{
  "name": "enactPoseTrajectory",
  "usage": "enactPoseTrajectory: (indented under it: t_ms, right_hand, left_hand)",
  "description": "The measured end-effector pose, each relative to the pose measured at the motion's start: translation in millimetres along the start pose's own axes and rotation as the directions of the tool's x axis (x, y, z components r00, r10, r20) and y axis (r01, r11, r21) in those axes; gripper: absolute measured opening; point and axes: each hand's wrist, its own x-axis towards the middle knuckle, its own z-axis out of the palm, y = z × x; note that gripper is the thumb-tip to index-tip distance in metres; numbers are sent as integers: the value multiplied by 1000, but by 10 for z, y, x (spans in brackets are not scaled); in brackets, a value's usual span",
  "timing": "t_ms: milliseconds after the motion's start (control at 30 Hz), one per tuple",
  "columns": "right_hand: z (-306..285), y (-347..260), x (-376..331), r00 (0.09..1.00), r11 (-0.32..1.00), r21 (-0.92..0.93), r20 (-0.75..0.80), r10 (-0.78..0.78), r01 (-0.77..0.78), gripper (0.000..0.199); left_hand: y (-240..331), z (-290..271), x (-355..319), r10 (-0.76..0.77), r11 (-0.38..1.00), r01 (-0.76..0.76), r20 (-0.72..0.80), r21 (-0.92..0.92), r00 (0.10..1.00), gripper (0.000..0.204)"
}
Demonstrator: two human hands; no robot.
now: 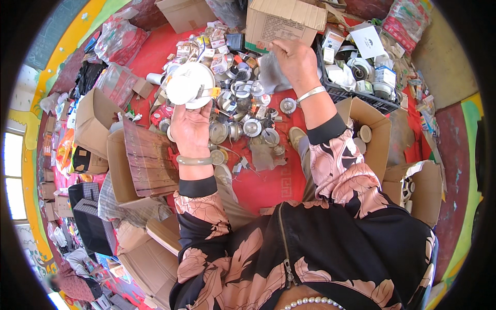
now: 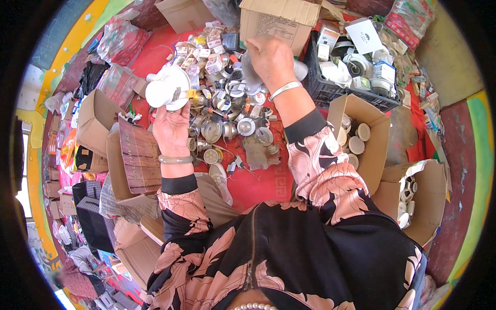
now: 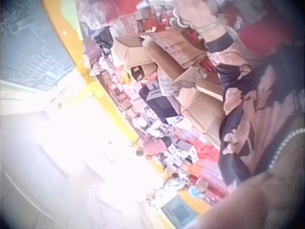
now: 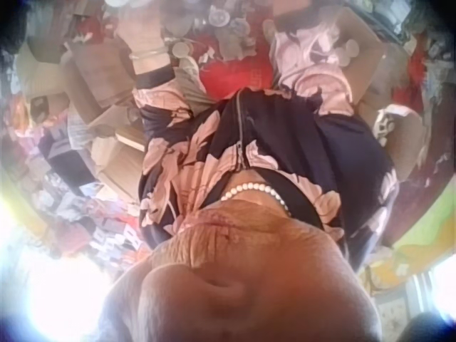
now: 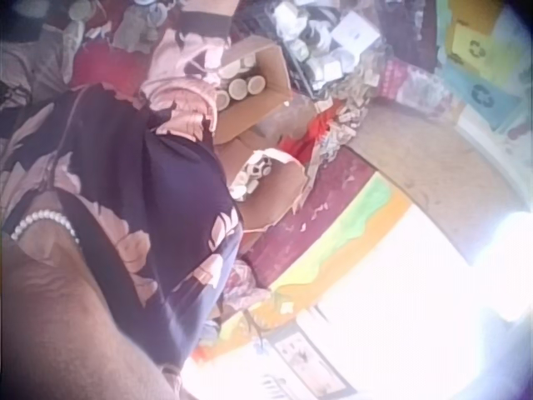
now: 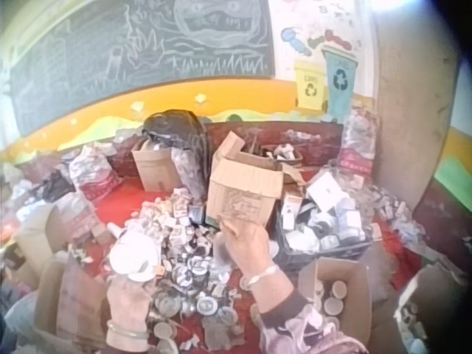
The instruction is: The person picks up and wipes several small circular parts with a cloth while sitting among various packaging materials and scattered items on the floor, then places the cleaned parts into a nearby box.
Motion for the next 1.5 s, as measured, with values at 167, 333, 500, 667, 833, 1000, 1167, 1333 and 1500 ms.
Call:
enactPoseTrajectory:
  t_ms: [167,333,500,667,833,1000,1167,1333,1500]
  right_hand:
    - [73,-179,-20,896,461,789,247,369,-407,15]
    - [207,-509,-236,626,-325,615,775,82,-718,21]
    - [240,-596,-300,763,191,743,644,61,-642,36]
    - [69,-657,-276,506,141,497,862,32,-856,33]
    - [82,-792,-427,626,136,612,761,167,-779,27]
    - [92,-762,-440,741,262,693,642,198,-671,20]
    - [36,-643,-342,839,86,835,535,104,-543,22]
    - [5,-686,-308,743,135,731,661,104,-669,25]
    - [212,-630,-389,616,-224,600,788,-2,-768,31]
  left_hand:
    - [-64,100,-30,28,999,-28,-8,33,1000,40]
    - [-176,253,-75,65,994,-64,-18,84,998,38]
    - [-166,226,-76,104,989,-105,17,101,994,39]
    - [-226,279,-122,168,978,-167,-3,125,986,39]
    - [-259,317,-108,187,964,-182,-11,194,982,39]
    - [-183,293,-79,173,955,-189,89,230,981,37]
    - [-255,233,-172,41,981,-64,127,184,991,35]
    - [-236,207,-214,32,987,-49,114,153,993,34]
    - [-262,213,-86,28,991,-14,-109,132,994,33]
